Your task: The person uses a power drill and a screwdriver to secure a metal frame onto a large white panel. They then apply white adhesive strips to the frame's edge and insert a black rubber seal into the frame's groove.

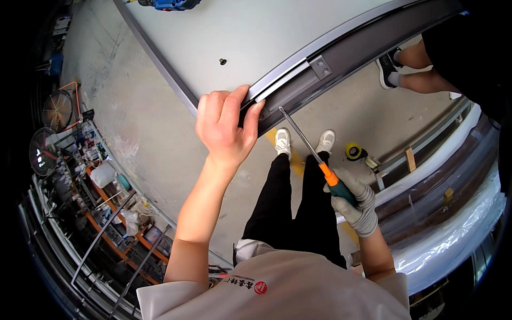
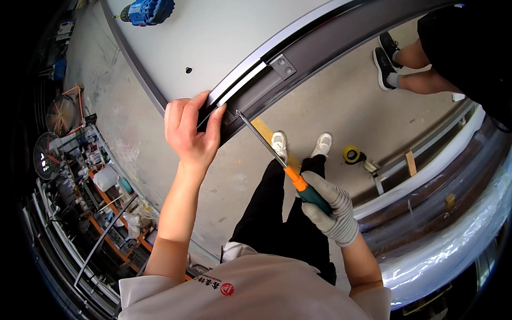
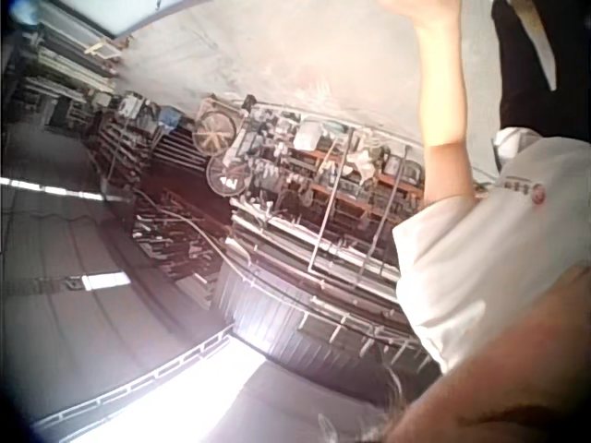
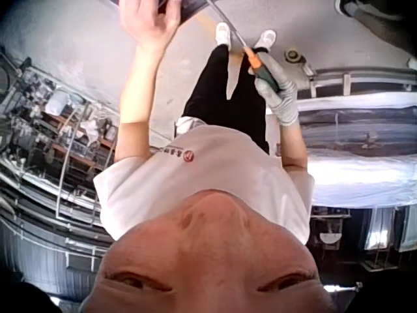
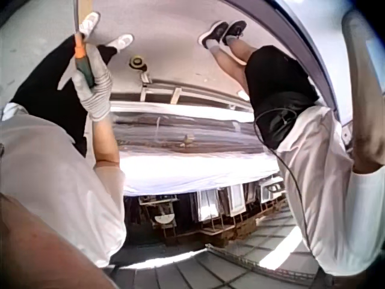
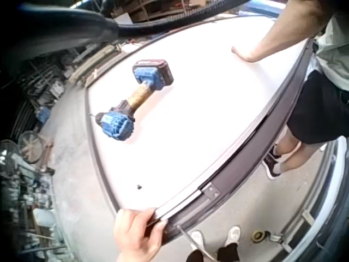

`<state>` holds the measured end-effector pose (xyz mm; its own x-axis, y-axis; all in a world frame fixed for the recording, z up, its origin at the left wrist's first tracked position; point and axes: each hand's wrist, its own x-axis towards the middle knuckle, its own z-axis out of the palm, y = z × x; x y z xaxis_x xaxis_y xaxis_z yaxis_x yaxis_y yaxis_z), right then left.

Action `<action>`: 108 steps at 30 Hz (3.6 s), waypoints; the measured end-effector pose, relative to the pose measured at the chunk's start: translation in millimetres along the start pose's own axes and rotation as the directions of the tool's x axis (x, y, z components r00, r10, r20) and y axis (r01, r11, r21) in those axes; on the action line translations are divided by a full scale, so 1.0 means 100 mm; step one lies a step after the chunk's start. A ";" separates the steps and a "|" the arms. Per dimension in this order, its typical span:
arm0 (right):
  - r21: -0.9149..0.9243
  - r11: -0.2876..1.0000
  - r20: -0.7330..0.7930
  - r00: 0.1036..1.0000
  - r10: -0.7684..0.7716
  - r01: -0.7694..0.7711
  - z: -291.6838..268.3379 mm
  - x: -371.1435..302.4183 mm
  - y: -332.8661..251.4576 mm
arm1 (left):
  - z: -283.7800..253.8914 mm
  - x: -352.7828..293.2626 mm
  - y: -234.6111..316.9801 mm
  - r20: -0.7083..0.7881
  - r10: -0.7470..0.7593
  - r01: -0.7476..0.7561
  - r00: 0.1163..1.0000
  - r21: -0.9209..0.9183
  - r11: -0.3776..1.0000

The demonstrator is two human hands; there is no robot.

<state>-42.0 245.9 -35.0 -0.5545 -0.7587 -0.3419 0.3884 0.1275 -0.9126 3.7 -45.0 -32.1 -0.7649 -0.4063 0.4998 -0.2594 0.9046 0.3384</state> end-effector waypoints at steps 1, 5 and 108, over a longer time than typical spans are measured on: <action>0.081 0.996 -0.003 0.999 0.048 -0.048 0.04 0.04 0.03 | 0.01 0.00 0.01 0.000 0.009 -0.009 1.000 0.010 1.000; 0.287 0.945 0.082 0.987 0.139 -0.157 0.04 0.13 0.08 | 0.01 0.00 0.03 0.016 0.012 -0.012 1.000 0.037 0.999; -0.276 0.957 -0.214 0.965 -0.152 0.089 0.35 0.02 0.21 | 0.11 -0.77 0.89 0.870 -0.216 0.735 0.444 -0.491 -0.467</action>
<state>-9.7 224.5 -47.0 -0.7515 -0.6149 -0.2391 0.1185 0.2308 -0.9658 32.8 68.2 -48.9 -0.7963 -0.2635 -0.5445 -0.1515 -0.7845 0.6013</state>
